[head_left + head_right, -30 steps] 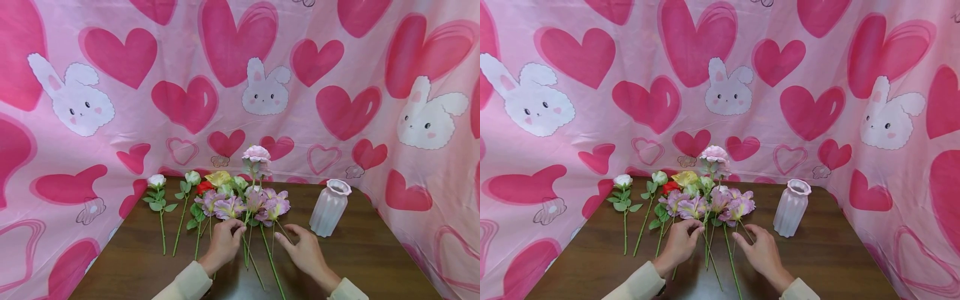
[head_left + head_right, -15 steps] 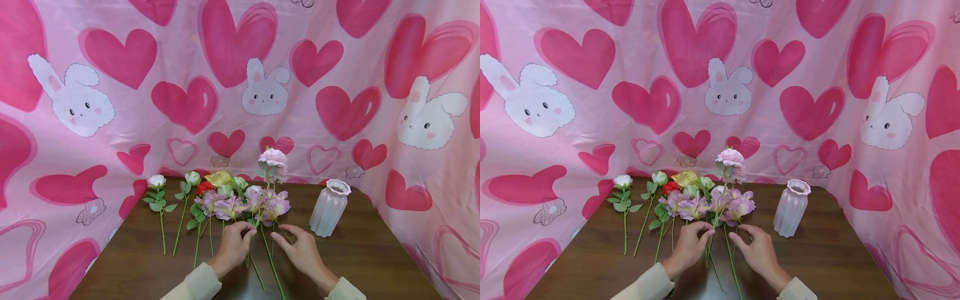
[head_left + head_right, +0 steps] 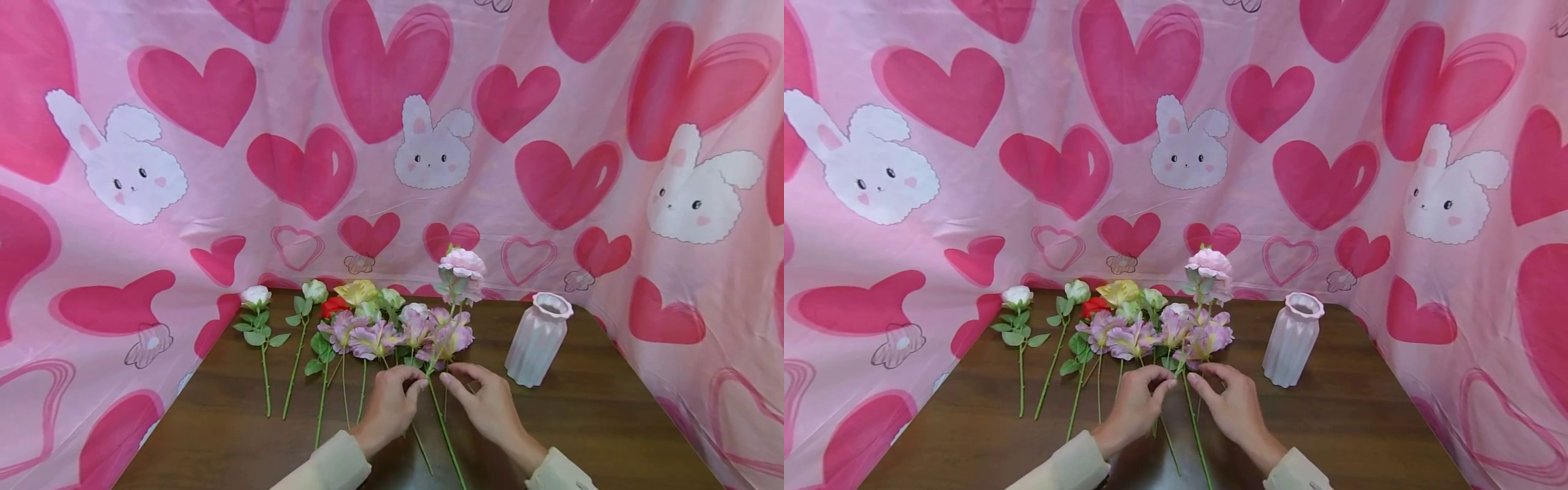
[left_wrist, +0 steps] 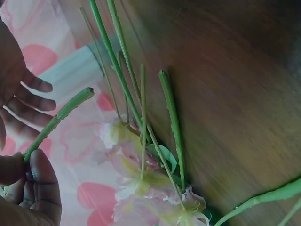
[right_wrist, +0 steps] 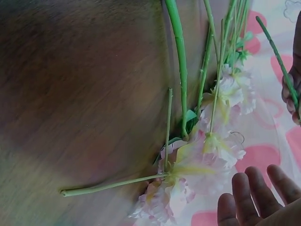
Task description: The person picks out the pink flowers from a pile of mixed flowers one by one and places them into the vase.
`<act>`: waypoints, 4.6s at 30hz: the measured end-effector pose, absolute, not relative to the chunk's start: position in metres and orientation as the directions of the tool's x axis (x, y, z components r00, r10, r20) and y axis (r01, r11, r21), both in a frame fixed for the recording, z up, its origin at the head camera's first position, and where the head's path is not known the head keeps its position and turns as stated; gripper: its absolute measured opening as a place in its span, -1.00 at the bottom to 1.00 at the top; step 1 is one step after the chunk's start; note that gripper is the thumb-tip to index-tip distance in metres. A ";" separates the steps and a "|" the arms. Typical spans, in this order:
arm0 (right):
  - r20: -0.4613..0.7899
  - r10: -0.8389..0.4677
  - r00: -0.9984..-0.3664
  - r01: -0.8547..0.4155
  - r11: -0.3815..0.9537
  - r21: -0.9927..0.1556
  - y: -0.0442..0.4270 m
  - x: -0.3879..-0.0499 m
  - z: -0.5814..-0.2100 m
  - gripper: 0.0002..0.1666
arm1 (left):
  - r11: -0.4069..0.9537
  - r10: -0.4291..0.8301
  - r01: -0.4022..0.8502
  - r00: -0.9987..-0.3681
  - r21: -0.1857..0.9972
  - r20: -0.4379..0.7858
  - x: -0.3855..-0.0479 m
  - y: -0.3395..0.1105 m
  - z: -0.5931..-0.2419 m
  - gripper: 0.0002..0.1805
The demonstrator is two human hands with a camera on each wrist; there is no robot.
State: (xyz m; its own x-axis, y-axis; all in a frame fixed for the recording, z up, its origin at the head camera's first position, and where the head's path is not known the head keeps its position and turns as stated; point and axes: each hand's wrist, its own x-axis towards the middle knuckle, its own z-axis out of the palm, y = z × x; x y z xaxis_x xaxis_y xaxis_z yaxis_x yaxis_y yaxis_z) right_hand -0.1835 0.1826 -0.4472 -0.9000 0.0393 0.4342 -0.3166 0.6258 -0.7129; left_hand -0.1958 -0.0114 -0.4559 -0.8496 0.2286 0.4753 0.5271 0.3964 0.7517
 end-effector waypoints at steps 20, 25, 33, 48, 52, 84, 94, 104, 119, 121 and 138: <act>0.386 0.054 -0.921 -0.313 0.490 -0.814 0.170 -0.184 -0.444 -0.91 | 0.366 0.239 0.579 -0.815 0.729 0.528 -0.193 -0.002 -0.460 -0.93; 0.403 0.066 -0.913 -0.332 0.454 -0.827 0.169 -0.184 -0.442 -0.83 | 0.355 0.254 0.583 -0.813 0.731 0.524 -0.191 -0.001 -0.459 -0.93; 0.402 0.090 -0.911 -0.325 0.444 -0.835 0.169 -0.184 -0.442 -0.68 | 0.345 0.270 0.588 -0.809 0.732 0.522 -0.190 0.000 -0.459 -0.96; 0.443 0.106 -0.890 -0.356 0.445 -0.822 0.175 -0.185 -0.435 -0.66 | 0.312 0.320 0.582 -0.808 0.751 0.494 -0.192 -0.006 -0.462 -0.90; 0.484 0.126 -0.866 -0.375 0.477 -0.795 0.180 -0.187 -0.432 -0.66 | 0.363 0.310 0.558 -0.827 0.746 0.469 -0.192 -0.013 -0.462 -0.89; 0.625 0.204 -0.753 -0.388 0.630 -0.673 0.235 -0.198 -0.382 -0.72 | 0.771 0.179 0.427 -0.858 0.473 0.482 -0.203 -0.081 -0.473 -0.65; 0.669 0.260 -0.697 -0.352 0.689 -0.634 0.254 -0.201 -0.363 -0.74 | 0.809 0.172 0.381 -0.882 0.448 0.439 -0.202 -0.098 -0.475 -0.49; 0.694 0.330 -0.639 -0.342 0.686 -0.642 0.272 -0.205 -0.342 -0.78 | 0.836 0.155 0.344 -0.895 0.427 0.417 -0.203 -0.110 -0.478 -0.44; 0.760 0.412 -0.503 -0.420 0.652 -0.631 0.292 -0.209 -0.320 -0.80 | 0.842 0.159 0.341 -0.897 0.418 0.413 -0.203 -0.112 -0.479 -0.44; 0.763 0.422 -0.489 -0.426 0.648 -0.631 0.295 -0.210 -0.317 -0.78 | 0.843 0.159 0.341 -0.897 0.417 0.413 -0.203 -0.112 -0.479 -0.44; 0.801 0.462 -0.379 -0.362 0.723 -0.588 0.315 -0.211 -0.303 -0.65 | 0.844 0.156 0.327 -0.908 0.425 0.390 -0.201 -0.111 -0.479 -0.43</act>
